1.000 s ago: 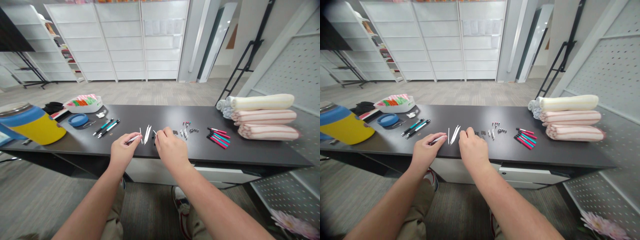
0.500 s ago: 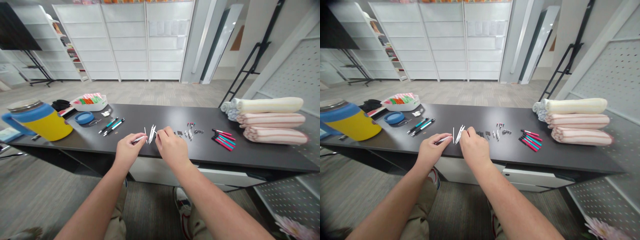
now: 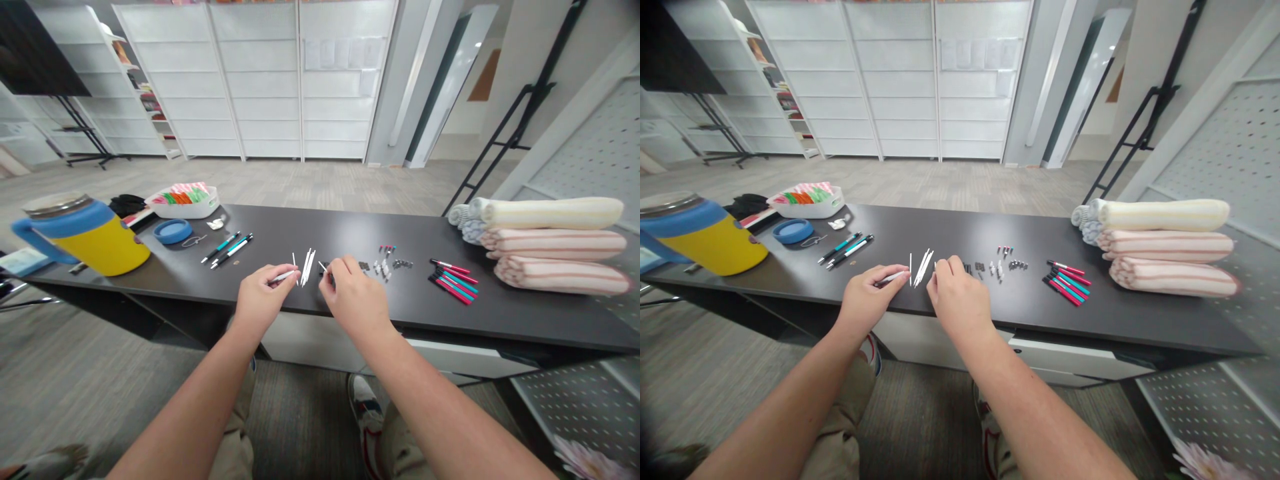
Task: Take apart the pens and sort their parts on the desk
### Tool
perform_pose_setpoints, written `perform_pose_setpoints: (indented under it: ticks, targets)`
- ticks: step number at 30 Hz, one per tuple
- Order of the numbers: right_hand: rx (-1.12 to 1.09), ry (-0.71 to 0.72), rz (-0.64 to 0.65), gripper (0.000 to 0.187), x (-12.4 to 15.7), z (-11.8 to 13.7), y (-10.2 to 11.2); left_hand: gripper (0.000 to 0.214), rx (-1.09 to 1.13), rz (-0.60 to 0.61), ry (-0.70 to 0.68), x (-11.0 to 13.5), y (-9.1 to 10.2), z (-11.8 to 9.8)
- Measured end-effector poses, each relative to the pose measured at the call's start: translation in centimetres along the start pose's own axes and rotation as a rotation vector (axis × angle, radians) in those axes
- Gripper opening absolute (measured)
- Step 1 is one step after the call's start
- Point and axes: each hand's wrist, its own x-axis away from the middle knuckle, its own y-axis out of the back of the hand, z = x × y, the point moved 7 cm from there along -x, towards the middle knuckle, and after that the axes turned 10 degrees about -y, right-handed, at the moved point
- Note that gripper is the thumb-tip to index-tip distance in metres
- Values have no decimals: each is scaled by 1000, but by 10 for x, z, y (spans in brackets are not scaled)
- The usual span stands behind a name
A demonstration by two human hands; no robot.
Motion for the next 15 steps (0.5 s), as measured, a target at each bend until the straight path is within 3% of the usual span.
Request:
perform_pose_setpoints:
  ticks: [15]
  targets:
    - [33, 98, 193, 20, 1, 14, -22, 26, -19, -7, -1, 0, 1, 2]
